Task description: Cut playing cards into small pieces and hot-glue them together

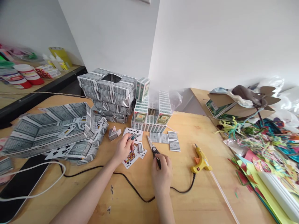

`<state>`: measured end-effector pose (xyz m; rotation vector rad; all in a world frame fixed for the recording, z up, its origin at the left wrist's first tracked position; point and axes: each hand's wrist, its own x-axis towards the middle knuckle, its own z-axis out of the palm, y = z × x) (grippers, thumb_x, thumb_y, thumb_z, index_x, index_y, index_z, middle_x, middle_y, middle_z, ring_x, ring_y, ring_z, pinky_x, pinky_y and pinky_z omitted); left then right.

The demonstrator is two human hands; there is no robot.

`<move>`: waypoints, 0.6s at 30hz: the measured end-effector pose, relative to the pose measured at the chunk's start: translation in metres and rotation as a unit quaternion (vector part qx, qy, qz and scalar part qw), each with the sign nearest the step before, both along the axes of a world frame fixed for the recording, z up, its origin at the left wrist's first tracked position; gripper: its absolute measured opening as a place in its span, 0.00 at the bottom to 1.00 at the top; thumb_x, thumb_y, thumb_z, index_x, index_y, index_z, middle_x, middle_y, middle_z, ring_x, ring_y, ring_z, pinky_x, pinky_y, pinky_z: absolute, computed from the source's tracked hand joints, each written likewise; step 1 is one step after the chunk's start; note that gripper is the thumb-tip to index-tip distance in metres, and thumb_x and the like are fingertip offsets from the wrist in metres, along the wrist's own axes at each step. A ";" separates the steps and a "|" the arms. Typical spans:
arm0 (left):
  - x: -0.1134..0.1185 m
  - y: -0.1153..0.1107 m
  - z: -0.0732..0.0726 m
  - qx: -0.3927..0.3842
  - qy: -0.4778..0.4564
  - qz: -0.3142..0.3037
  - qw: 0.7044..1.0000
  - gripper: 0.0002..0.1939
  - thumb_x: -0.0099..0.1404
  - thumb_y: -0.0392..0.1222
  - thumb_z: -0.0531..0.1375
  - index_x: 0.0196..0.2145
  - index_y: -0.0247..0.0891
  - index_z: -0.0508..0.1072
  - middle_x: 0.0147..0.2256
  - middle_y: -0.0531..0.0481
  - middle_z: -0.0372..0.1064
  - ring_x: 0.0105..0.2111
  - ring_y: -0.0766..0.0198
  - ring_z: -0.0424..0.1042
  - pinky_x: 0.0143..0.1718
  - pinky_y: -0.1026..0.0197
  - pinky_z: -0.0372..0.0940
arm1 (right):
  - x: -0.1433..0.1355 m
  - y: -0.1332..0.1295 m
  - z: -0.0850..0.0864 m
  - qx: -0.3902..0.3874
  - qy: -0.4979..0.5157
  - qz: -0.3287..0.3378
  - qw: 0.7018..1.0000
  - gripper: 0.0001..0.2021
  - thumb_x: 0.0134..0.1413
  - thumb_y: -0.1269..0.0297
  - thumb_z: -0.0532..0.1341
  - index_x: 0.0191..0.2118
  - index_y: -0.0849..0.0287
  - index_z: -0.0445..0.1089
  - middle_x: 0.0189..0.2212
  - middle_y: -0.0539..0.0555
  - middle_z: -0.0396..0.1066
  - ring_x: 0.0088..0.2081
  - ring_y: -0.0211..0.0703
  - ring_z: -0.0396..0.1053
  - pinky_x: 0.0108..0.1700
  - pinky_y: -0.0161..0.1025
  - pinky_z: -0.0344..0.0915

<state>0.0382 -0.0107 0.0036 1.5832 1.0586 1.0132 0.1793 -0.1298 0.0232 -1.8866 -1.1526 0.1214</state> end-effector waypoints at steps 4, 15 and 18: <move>-0.001 -0.002 0.004 0.027 0.050 -0.011 0.998 0.09 0.63 0.44 0.48 0.29 0.38 0.63 0.17 0.58 0.58 0.17 0.69 0.61 0.22 0.67 0.55 | -0.009 0.028 0.021 -0.002 0.155 0.085 0.984 0.12 0.48 0.57 0.58 0.36 0.59 0.69 0.33 0.56 0.70 0.32 0.42 0.67 0.34 0.38 0.65; 0.000 0.000 0.001 0.107 0.130 -0.023 0.985 0.07 0.62 0.41 0.48 0.29 0.39 0.62 0.20 0.54 0.62 0.23 0.65 0.64 0.24 0.65 0.55 | -0.027 0.091 -0.009 0.025 0.371 0.147 0.916 0.13 0.46 0.54 0.60 0.24 0.60 0.64 0.15 0.44 0.58 0.18 0.33 0.54 0.21 0.32 0.53; 0.003 -0.001 0.000 0.136 0.147 -0.005 0.980 0.06 0.62 0.40 0.49 0.30 0.39 0.61 0.21 0.52 0.63 0.23 0.64 0.65 0.24 0.65 0.55 | -0.026 0.089 -0.013 0.048 0.384 0.135 0.912 0.14 0.46 0.53 0.60 0.23 0.59 0.62 0.14 0.43 0.56 0.17 0.32 0.52 0.20 0.31 0.51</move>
